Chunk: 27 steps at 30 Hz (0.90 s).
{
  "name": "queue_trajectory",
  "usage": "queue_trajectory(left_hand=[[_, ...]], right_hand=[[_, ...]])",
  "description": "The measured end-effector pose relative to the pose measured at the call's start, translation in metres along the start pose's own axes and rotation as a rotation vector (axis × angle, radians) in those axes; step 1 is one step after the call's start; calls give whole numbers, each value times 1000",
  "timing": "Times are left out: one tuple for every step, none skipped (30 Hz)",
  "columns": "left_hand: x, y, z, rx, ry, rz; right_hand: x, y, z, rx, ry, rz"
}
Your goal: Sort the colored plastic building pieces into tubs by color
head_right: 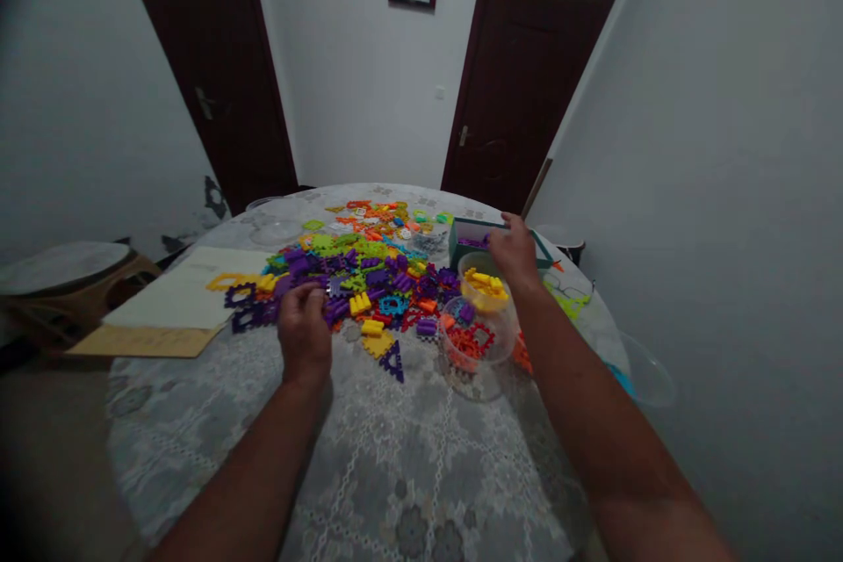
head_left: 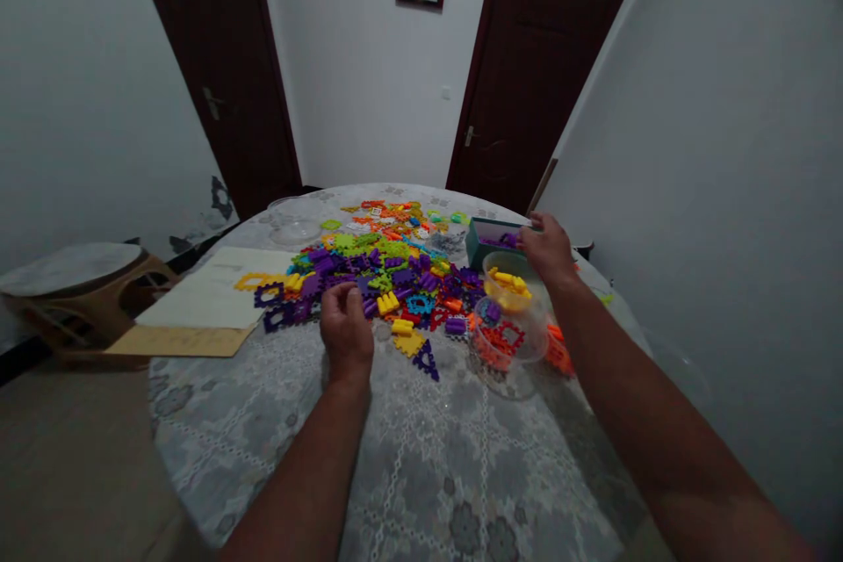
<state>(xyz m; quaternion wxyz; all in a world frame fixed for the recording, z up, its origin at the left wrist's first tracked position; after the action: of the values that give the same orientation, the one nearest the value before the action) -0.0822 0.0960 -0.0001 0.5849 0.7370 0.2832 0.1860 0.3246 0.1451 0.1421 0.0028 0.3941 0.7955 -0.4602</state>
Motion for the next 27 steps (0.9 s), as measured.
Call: queue_trajectory(left_hand=[[-10, 2, -7, 18, 61, -47], [-19, 2, -13, 33, 120, -94], [-28, 3, -19, 44, 172, -142], [-35, 3, -24, 51, 213, -196], [-41, 3, -28, 57, 243, -261], [-45, 2, -31, 56, 257, -336], [-46, 0, -33, 47, 254, -422], [-46, -2, -33, 32, 234, -512], [-44, -5, -33, 12, 203, -600], [-41, -8, -31, -7, 165, -681], [-37, -11, -29, -16, 124, -751], [-33, -12, -26, -10, 89, -811], [-30, -12, -22, 8, 66, -862], [-28, -11, -19, 35, 58, -907], [-26, -8, -16, 67, 61, -947], [-26, -6, -14, 97, 74, -981], [-26, -3, -12, 124, 92, -1011], [-27, 0, -10, 143, 109, -1037], [-27, 2, -9, 157, 120, -1063], [-27, 2, -8, 169, 118, -1085], [-25, 1, -8, 179, 105, -1105], [-23, 0, -7, 191, 85, -1120], [-21, -3, -7, 205, 64, -1130], [-17, -5, -6, 222, 41, -1134], [-14, -8, -6, 242, 20, -1131], [-10, -11, -5, 263, -2, -1120], [-6, -13, -5, 281, -28, -1103]], right_hand=[[6, -4, 13, -8, -19, -25], [16, -10, 30, -22, -58, -55], [30, -17, 49, -50, -118, -82], [47, -27, 71, -95, -193, -99], [64, -37, 93, -150, -276, -100], [83, -45, 114, -199, -356, -89], [100, -52, 133, -234, -427, -63], [117, -55, 149, -252, -483, -24], [131, -57, 160, -256, -523, 24], [142, -56, 167, -252, -548, 79], [152, -55, 170, -243, -559, 135], [159, -54, 170, -232, -562, 187], [164, -53, 168, -219, -556, 234], [168, -51, 163, -203, -545, 277], [170, -50, 158, -181, -528, 317], [171, -49, 153, -154, -510, 352], [173, -47, 147, -123, -489, 384], [174, -46, 143, -90, -472, 411], [176, -44, 140, -55, -456, 433], [177, -41, 138, -19, -443, 452], [180, -38, 138, 15, -434, 466], [183, -35, 138, 43, -431, 477], [187, -32, 140, 62, -427, 486], [190, -31, 143, 70, -420, 493], [192, -30, 146, 63, -408, 497], [194, -31, 150, 43, -393, 497], [196, -32, 154, 18, -379, 492]])
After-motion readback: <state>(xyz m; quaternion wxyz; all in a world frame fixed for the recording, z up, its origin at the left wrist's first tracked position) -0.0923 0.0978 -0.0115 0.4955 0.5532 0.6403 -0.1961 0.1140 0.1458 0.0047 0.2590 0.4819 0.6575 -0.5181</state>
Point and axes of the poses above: each hand's wrist, its own z-axis away from the middle knuckle, its own x-axis out of the palm, y = z × x, the point moved 8 cm from there along -z, towards the middle knuckle, and after that the axes turned 11 degrees about -z, right-handed, at the moved point
